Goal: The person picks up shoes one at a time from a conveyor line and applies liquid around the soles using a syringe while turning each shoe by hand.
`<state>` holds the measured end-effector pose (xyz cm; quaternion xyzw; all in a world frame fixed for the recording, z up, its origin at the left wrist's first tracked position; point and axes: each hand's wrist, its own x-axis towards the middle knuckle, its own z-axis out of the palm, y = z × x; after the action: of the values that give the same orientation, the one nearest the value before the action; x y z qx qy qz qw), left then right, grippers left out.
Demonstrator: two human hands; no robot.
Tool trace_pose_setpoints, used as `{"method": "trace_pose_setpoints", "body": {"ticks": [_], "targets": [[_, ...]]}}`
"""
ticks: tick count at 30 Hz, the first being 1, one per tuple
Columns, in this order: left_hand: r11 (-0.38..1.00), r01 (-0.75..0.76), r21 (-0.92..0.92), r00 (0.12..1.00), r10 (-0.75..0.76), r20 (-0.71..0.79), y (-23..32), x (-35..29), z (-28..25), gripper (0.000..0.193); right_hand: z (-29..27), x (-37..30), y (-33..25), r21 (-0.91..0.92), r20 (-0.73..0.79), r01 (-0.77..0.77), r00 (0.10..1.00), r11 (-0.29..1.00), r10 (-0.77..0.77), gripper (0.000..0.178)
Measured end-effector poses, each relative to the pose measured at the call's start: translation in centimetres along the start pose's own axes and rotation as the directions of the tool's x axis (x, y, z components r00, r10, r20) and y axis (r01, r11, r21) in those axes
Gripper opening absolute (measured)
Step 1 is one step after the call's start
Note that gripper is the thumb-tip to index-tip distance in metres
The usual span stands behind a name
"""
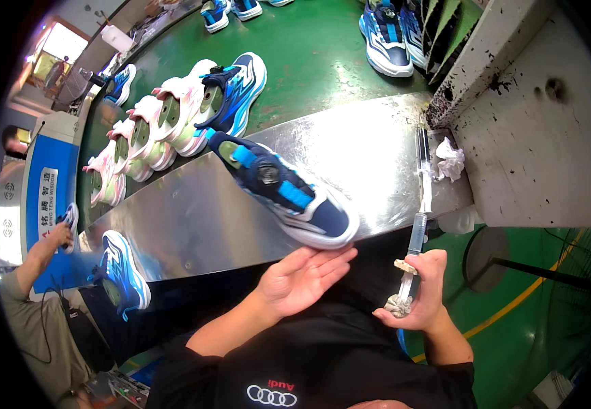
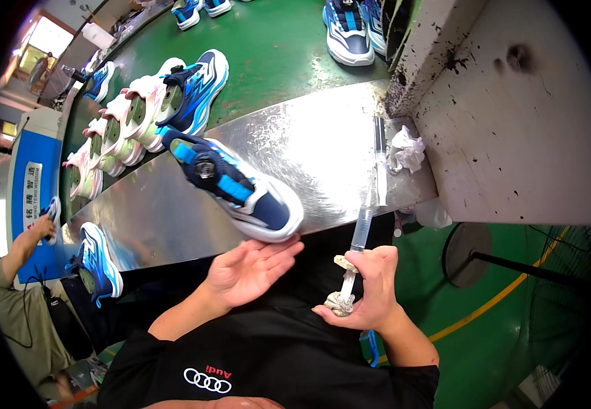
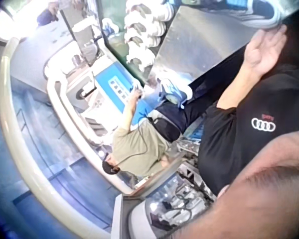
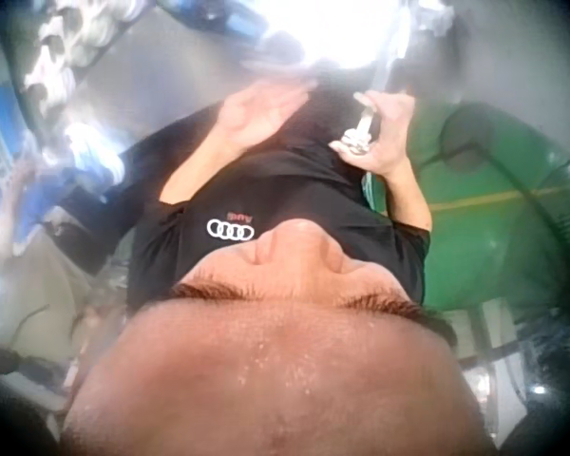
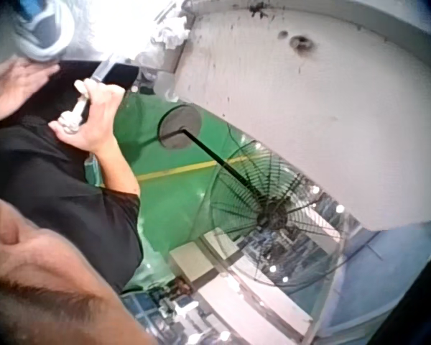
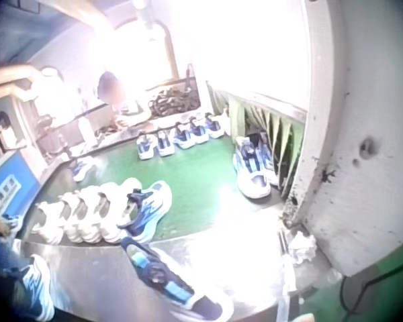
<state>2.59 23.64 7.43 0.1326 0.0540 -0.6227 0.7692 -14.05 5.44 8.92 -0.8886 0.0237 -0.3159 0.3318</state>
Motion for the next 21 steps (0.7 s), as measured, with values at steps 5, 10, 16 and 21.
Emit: {"method": "trace_pose_setpoints", "body": {"ticks": [5, 10, 16, 21], "targets": [[0.953, -0.285, 0.107, 0.923, 0.303, -0.238, 2.5, -6.3, -0.6, 0.059, -0.3, 1.0, 0.9, 0.133, 0.114, -0.012, 0.993, 0.991, -0.003, 0.081], [0.704, -0.389, 0.595, 0.684, 0.653, -0.325, 10.0, -11.6, -3.4, 0.047, 0.8, 4.2, 1.4, 0.120, 0.237, 0.015, 0.971, 0.993, -0.044, 0.078], [0.743, -0.441, 0.503, 0.672, 0.645, -0.363, 13.7, -11.4, -4.1, 0.036, 2.0, 6.1, 2.4, 0.084, 0.248, -0.107, 0.965, 0.991, 0.083, 0.075], [0.595, -0.437, 0.675, 0.642, 0.732, -0.229, 15.3, -10.9, -3.2, 0.033, 2.2, 6.6, 2.4, 0.117, 0.269, -0.209, 0.948, 0.971, 0.171, 0.074]]}}
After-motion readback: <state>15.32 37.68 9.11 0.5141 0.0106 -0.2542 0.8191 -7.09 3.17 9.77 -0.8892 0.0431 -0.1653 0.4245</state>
